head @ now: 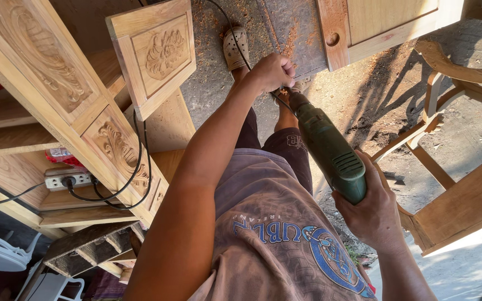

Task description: The person uses a power drill to bore holes into a wooden cabinet door, then switches to a screwdriver to install a metal hinge into the drilled holes. The person secures the hinge with screws.

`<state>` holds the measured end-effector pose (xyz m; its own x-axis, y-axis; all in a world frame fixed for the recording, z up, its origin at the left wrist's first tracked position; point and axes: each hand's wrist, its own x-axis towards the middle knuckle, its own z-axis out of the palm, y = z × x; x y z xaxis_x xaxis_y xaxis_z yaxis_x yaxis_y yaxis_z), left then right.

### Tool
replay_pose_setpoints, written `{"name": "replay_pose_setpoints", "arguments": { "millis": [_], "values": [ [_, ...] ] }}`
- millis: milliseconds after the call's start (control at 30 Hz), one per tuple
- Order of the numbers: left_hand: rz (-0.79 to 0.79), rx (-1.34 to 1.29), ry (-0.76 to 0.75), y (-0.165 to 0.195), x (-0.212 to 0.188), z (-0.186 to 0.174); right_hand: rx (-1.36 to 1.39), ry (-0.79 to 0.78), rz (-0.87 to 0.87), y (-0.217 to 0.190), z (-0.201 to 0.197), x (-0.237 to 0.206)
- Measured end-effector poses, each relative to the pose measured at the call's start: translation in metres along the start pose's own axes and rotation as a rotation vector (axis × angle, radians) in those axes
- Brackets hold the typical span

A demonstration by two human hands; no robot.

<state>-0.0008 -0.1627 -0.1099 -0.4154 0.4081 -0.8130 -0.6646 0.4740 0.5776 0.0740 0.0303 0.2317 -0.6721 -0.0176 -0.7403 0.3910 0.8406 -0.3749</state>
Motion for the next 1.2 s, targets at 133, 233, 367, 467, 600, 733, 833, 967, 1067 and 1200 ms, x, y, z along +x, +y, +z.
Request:
{"name": "replay_pose_setpoints", "arguments": {
  "millis": [133,233,367,467,600,733,833,967,1067,1200],
  "values": [
    [-0.191,0.013,0.142,-0.014,0.001,-0.018,0.012,-0.075,0.103,-0.005,0.003,0.001],
    [-0.034,0.422,0.553,-0.034,-0.008,-0.04,0.013,-0.056,0.107,-0.008,0.003,0.002],
    [-0.037,-0.117,0.17,-0.05,-0.031,-0.042,0.06,-0.033,0.032,-0.007,0.001,0.006],
    [-0.067,-0.282,0.026,-0.051,-0.038,-0.018,0.057,-0.065,0.176,-0.007,-0.003,0.007],
    [0.025,-0.424,-0.005,-0.056,-0.031,0.012,0.112,-0.042,0.109,-0.006,-0.005,0.007],
    [-0.025,-0.397,0.149,-0.074,-0.035,0.007,0.062,-0.099,0.332,-0.004,-0.005,0.007],
    [0.079,-0.046,0.283,-0.081,-0.044,-0.008,0.103,-0.093,0.287,-0.001,-0.004,0.007],
    [0.021,-0.207,0.098,-0.068,-0.042,-0.003,0.092,-0.097,0.297,0.001,-0.003,0.008],
    [0.073,-0.316,0.03,-0.061,-0.032,0.014,0.141,-0.094,0.285,-0.001,-0.002,0.006],
    [0.061,-0.537,0.115,-0.079,-0.033,0.02,0.268,-0.08,0.279,-0.002,-0.002,0.003]
  ]
}}
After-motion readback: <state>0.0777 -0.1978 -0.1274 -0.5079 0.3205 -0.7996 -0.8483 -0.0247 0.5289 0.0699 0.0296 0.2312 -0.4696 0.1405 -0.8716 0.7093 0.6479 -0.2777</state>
